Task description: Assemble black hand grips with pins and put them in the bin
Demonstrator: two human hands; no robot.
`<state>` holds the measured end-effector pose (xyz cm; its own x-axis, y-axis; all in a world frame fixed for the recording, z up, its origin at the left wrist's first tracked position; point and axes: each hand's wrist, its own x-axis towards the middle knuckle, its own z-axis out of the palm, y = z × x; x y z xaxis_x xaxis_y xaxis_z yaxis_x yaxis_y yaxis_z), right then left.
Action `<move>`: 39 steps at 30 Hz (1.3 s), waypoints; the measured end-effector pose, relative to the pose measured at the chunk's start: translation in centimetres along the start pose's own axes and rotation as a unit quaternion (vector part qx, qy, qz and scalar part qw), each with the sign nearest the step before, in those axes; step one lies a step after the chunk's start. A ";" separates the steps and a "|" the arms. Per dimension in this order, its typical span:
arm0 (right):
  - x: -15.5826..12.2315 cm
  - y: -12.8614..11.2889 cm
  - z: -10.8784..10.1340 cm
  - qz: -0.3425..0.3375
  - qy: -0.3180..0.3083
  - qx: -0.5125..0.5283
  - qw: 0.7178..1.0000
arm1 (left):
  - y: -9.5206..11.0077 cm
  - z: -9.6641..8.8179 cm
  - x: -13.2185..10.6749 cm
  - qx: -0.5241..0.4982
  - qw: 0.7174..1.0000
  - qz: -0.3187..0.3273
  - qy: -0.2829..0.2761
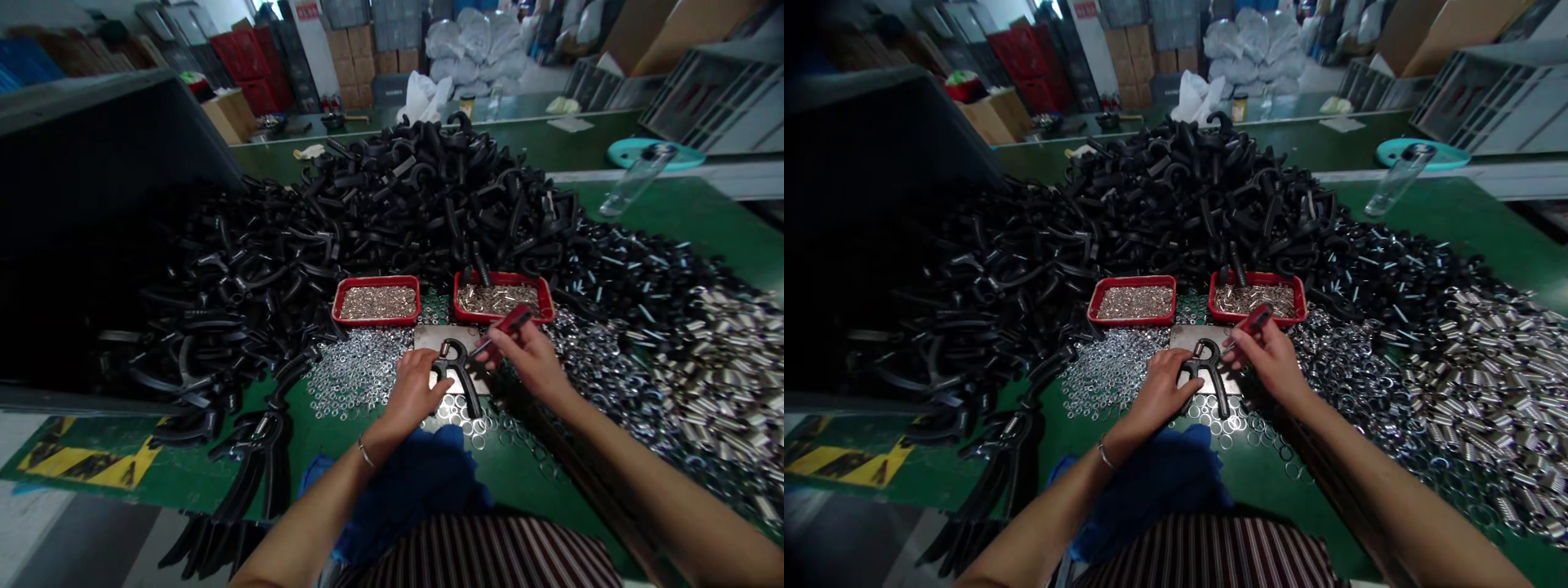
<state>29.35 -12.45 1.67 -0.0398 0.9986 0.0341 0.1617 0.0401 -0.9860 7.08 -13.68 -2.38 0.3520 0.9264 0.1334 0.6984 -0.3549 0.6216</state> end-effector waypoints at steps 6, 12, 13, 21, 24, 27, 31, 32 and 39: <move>1.0 3.1 4.5 0.010 0.013 0.034 0.999 | -0.4 0.9 0.0 -0.012 0.999 -0.022 0.022; 0.8 3.6 4.3 0.010 0.011 0.040 0.999 | -0.9 1.4 0.0 -0.027 0.999 -0.022 0.034; 0.8 3.7 4.2 0.010 0.011 0.040 0.999 | -1.0 1.4 0.0 -0.028 0.999 -0.023 0.034; -0.1 2.3 4.7 -0.040 -0.018 -0.204 0.978 | -0.8 1.2 0.0 -0.024 0.999 -0.028 0.018; 0.7 0.8 5.1 -0.071 -0.086 -0.353 0.929 | -0.5 1.1 0.0 -0.011 0.999 -0.037 0.007; 1.8 -0.2 5.2 -0.094 -0.136 -0.336 0.927 | -0.2 1.1 -0.1 0.006 0.998 -0.058 0.007; 1.2 -0.1 4.5 -0.119 -0.145 -0.259 0.948 | 0.2 1.0 -0.3 0.010 0.998 -0.061 0.008; 0.5 0.0 4.2 -0.126 -0.137 -0.251 0.950 | 0.3 1.0 -0.3 0.012 0.998 -0.061 0.007; -2.2 -1.1 2.5 -0.105 -0.043 -0.166 0.980 | -0.1 0.3 1.0 0.043 0.997 -0.057 -0.009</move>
<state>26.79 -14.73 2.27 -0.1872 0.9612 0.2029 0.4515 0.2676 -0.8512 7.55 -12.75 -2.55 0.2774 0.9594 0.0514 0.7853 -0.2573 0.5631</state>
